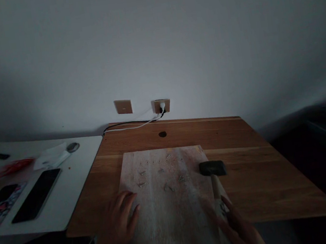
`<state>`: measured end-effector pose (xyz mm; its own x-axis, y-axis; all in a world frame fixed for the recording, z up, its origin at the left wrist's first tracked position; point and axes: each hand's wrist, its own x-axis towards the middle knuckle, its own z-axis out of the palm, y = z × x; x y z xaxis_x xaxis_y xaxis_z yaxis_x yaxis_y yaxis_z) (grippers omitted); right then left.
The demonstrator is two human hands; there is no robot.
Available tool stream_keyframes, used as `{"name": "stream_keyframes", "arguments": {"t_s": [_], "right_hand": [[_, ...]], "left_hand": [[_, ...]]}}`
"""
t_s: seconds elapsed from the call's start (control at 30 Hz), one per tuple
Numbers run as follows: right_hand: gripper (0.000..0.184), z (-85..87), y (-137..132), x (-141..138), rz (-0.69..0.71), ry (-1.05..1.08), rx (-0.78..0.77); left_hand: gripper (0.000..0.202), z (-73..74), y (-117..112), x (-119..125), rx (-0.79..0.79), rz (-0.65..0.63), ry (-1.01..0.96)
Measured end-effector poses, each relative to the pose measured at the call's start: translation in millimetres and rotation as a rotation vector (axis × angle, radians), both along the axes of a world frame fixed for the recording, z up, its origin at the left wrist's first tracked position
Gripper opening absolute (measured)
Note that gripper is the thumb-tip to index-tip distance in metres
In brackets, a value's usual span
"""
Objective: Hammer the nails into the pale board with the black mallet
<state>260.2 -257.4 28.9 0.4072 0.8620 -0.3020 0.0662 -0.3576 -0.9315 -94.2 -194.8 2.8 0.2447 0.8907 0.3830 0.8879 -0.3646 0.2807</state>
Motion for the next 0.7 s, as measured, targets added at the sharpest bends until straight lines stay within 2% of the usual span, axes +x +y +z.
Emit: {"name": "stream_keyframes", "arguments": {"t_s": [0.13, 0.37, 0.6, 0.7], "right_hand": [[0.089, 3.0, 2, -6, -0.016, -0.039, 0.023], [0.075, 4.6, 2, -10, 0.020, -0.104, -0.023], [0.073, 13.0, 1, -4, -0.032, 0.044, -0.002], [0.071, 10.3, -8, 5, -0.022, 0.008, -0.043]], "left_hand": [[0.030, -2.1, -2, -4, -0.013, 0.016, -0.005], [0.029, 0.0, -6, -5, -0.038, 0.009, 0.007], [0.031, 1.5, -7, 1, -0.032, 0.006, 0.004], [0.030, 1.2, -5, 2, -0.039, 0.001, -0.008]]}}
